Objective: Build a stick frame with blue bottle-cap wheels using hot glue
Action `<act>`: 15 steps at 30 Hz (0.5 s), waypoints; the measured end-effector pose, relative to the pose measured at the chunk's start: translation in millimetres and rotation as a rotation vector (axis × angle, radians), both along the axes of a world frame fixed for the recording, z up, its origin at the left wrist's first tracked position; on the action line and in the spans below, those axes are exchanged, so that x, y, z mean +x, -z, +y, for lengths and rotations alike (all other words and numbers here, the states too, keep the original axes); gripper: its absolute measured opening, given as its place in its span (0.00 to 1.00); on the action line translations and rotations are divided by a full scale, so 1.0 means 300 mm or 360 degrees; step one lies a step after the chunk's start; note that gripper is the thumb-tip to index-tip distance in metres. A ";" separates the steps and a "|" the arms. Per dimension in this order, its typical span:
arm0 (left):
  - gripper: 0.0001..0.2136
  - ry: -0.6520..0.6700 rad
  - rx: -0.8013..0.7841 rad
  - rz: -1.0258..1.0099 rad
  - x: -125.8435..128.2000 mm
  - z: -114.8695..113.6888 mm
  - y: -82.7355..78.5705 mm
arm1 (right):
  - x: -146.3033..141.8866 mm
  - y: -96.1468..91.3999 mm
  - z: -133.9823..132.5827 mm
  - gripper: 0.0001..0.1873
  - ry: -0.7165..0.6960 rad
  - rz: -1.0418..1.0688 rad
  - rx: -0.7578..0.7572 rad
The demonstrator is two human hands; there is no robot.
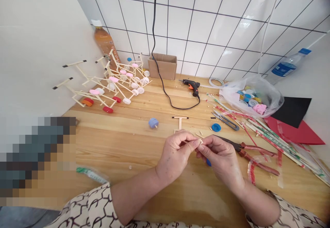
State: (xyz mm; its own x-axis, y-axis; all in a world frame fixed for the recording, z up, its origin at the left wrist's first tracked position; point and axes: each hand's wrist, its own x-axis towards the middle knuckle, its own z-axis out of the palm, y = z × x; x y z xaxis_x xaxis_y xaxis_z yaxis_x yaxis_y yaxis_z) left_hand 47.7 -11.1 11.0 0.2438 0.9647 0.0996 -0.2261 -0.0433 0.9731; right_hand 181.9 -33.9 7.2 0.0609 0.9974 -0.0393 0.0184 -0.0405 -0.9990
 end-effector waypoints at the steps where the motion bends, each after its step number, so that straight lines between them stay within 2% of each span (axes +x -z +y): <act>1: 0.07 -0.0006 0.0006 0.0012 0.000 -0.001 0.001 | 0.002 0.004 -0.001 0.09 0.0007 -0.0008 0.0021; 7: 0.06 0.0006 0.0000 0.0010 -0.003 -0.008 -0.001 | 0.000 0.009 -0.011 0.08 0.0083 -0.0052 0.0145; 15: 0.06 0.0060 -0.0100 -0.0067 -0.004 -0.010 -0.006 | -0.011 0.005 -0.019 0.14 0.0143 -0.0154 0.0161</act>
